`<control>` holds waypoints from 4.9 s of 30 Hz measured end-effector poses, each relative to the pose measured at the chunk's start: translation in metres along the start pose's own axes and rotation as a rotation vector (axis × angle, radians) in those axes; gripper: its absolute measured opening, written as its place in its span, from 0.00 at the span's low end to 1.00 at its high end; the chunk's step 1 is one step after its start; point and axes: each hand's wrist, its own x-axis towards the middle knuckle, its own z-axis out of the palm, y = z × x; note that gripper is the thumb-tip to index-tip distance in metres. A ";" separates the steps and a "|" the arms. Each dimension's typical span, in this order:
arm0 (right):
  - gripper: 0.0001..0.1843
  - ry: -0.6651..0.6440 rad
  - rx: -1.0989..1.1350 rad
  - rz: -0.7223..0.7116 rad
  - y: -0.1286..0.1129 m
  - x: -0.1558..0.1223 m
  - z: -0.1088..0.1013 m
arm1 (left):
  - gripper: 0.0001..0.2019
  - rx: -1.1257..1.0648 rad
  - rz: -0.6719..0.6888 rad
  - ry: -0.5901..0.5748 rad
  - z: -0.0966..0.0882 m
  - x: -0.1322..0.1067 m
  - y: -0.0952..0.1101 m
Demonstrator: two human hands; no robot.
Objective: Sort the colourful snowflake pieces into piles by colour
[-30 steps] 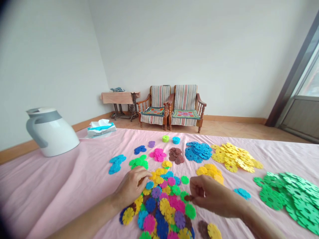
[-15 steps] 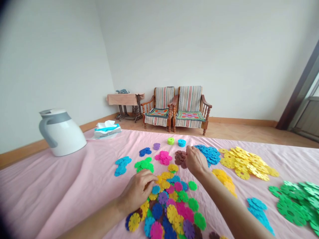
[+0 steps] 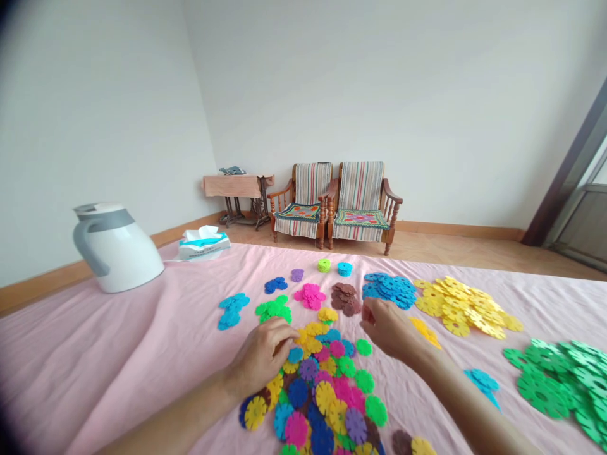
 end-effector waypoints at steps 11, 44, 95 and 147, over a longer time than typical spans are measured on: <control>0.10 -0.521 0.071 -0.015 -0.021 -0.097 -0.042 | 0.11 -0.018 -0.010 0.015 0.001 0.001 -0.002; 0.10 0.161 -0.024 -0.051 -0.017 0.028 0.017 | 0.12 0.015 0.015 -0.004 -0.003 0.000 0.002; 0.08 0.208 0.274 0.346 0.001 0.071 0.028 | 0.12 0.000 0.004 -0.025 -0.004 -0.001 0.002; 0.11 0.179 0.481 0.170 -0.039 -0.060 0.038 | 0.14 -0.129 0.243 -0.410 -0.042 0.001 0.019</control>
